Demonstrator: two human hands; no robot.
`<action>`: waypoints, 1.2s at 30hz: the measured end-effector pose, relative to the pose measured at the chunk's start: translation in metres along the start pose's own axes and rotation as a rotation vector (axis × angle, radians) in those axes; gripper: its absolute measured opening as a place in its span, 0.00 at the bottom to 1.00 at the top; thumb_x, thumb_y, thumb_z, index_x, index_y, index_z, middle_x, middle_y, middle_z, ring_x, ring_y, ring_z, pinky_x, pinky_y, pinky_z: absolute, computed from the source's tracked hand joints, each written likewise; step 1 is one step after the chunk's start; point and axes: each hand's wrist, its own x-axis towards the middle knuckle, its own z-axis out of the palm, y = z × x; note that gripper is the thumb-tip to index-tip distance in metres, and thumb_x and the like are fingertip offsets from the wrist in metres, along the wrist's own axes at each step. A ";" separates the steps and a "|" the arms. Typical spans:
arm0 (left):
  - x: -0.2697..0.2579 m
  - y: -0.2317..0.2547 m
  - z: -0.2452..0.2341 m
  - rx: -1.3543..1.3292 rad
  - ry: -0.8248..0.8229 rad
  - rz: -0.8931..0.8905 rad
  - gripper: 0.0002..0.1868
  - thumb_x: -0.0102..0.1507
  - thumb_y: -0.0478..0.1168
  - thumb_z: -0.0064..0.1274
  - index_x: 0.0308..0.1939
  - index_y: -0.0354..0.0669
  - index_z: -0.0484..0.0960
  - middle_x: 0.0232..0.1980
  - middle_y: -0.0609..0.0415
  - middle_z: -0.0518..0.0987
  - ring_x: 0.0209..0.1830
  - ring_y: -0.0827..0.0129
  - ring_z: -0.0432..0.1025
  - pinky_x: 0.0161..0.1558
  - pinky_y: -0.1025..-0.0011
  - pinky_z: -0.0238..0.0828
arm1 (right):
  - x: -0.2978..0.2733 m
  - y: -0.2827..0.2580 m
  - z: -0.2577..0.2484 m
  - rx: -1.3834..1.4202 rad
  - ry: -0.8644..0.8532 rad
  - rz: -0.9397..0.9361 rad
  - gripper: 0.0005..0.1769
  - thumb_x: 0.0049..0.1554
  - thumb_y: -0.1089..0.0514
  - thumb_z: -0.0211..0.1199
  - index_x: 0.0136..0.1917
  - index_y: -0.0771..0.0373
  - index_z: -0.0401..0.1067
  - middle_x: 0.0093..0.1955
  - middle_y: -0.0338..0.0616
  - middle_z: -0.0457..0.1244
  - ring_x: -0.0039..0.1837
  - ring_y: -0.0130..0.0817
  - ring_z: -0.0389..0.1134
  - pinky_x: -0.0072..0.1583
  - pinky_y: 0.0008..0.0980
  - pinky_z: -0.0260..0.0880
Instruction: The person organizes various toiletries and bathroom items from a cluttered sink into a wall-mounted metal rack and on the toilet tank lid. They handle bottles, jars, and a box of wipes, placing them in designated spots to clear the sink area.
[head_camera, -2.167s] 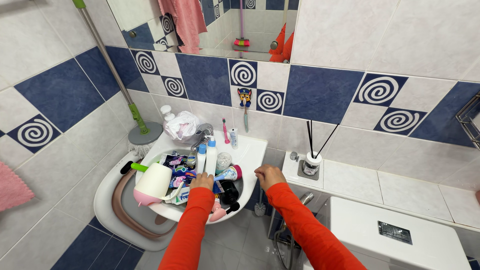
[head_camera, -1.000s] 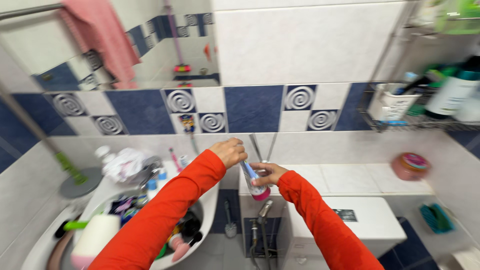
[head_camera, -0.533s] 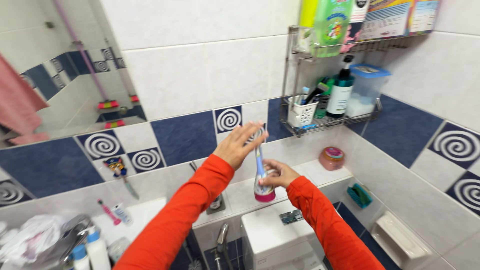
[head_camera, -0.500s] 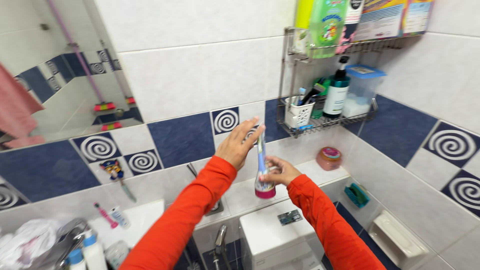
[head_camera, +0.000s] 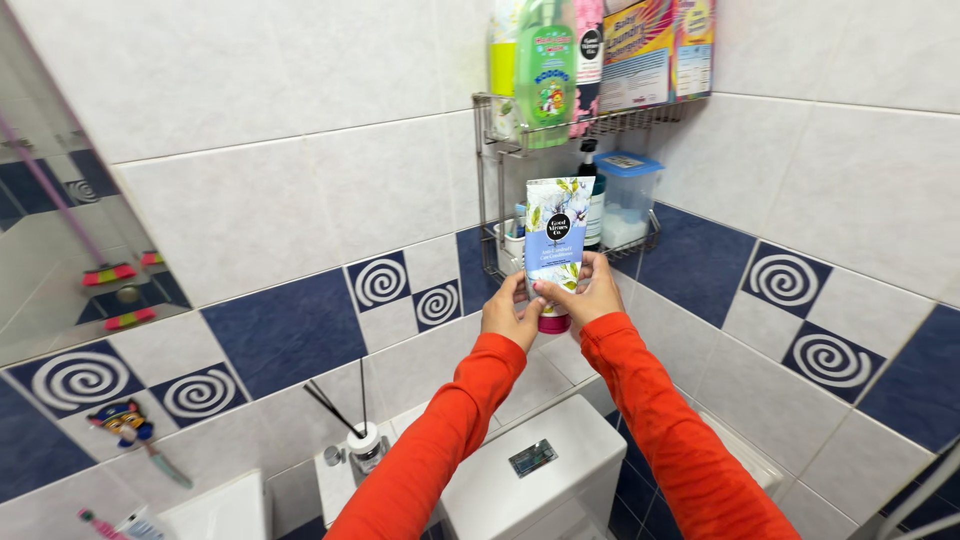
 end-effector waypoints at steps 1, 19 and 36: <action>0.006 -0.003 0.006 -0.033 0.005 -0.015 0.27 0.59 0.32 0.60 0.63 0.40 0.74 0.56 0.49 0.83 0.55 0.66 0.79 0.49 0.69 0.80 | 0.004 -0.001 -0.007 -0.045 0.004 -0.028 0.47 0.43 0.54 0.81 0.68 0.68 0.60 0.56 0.46 0.63 0.53 0.33 0.70 0.49 0.32 0.78; 0.039 -0.025 0.041 -0.075 -0.142 0.067 0.34 0.64 0.30 0.54 0.74 0.42 0.65 0.59 0.45 0.82 0.61 0.64 0.78 0.53 0.72 0.75 | 0.014 -0.032 -0.066 0.039 -0.076 0.215 0.19 0.56 0.61 0.65 0.61 0.60 0.70 0.54 0.42 0.71 0.52 0.33 0.74 0.41 0.33 0.79; 0.167 0.081 0.070 0.474 0.005 0.662 0.33 0.61 0.29 0.53 0.71 0.44 0.69 0.69 0.46 0.73 0.67 0.50 0.68 0.62 0.58 0.70 | 0.181 -0.130 -0.115 -0.025 0.322 -0.244 0.15 0.56 0.62 0.69 0.55 0.62 0.69 0.50 0.41 0.68 0.46 0.32 0.72 0.40 0.35 0.79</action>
